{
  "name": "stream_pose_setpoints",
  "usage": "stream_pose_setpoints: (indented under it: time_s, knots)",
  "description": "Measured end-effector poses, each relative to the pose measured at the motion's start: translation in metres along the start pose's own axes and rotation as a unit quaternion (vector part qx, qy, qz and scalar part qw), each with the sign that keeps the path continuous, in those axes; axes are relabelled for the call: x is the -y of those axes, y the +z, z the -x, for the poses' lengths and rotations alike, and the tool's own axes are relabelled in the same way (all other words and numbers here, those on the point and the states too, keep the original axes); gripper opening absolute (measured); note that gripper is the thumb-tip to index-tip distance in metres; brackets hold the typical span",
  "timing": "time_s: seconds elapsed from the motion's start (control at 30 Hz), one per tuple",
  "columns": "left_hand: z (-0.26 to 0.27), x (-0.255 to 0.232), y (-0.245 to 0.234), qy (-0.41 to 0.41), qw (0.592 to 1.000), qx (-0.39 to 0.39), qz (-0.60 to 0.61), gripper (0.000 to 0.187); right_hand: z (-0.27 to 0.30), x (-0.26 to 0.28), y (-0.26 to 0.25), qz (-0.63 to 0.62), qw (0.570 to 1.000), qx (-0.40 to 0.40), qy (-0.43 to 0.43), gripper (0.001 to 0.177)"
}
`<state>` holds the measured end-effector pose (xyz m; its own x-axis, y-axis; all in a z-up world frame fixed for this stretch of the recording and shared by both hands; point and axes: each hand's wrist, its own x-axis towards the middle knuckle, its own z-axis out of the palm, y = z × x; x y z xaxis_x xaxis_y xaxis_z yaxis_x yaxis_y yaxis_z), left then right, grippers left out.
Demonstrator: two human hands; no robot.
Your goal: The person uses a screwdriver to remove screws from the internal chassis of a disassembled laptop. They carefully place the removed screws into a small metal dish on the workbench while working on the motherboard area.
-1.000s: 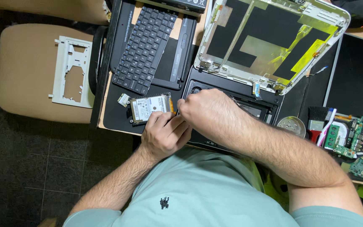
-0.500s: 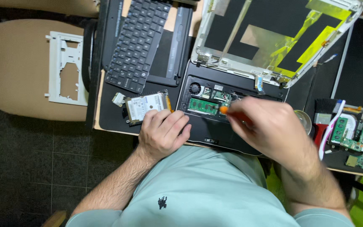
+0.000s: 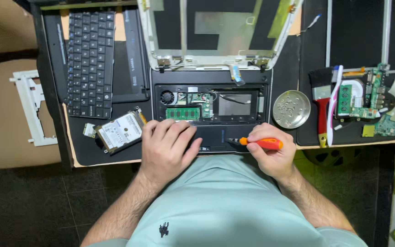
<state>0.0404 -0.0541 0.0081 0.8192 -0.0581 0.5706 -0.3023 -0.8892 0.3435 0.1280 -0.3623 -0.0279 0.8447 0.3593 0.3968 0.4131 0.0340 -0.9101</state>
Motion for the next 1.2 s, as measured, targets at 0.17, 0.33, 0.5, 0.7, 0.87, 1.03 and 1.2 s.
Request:
stream_pose_setpoints:
  time_s: [0.17,0.33,0.5,0.7,0.87,1.03,1.2]
  knots:
    - [0.000,-0.003,0.016,0.001,1.000,0.016,0.000,0.030,-0.008,0.005,0.008,-0.006,1.000,0.008,0.005,0.017]
    - [0.005,-0.003,0.017,0.002,0.999,0.033,-0.012,0.031,-0.002,0.014,0.014,0.008,0.999,0.042,0.027,0.015]
    - [0.007,-0.004,0.013,0.007,0.999,0.030,-0.011,0.033,0.002,0.020,0.017,0.004,0.998,0.045,0.039,0.014]
    - [0.009,-0.006,0.007,-0.015,0.998,0.069,0.003,0.034,0.008,0.018,0.016,-0.018,0.999,0.039,0.024,0.015]
    - [-0.008,-0.010,0.005,-0.007,0.994,0.104,-0.014,0.034,0.008,0.017,0.018,-0.025,0.999,0.031,0.020,0.015]
    - [-0.033,-0.021,0.017,0.014,0.994,0.108,-0.001,0.032,0.000,0.019,0.013,-0.051,0.999,0.016,0.005,0.019]
    - [-0.044,-0.034,0.029,0.048,0.993,0.100,0.050,0.028,0.011,0.013,-0.012,-0.013,0.996,-0.053,-0.069,0.031]
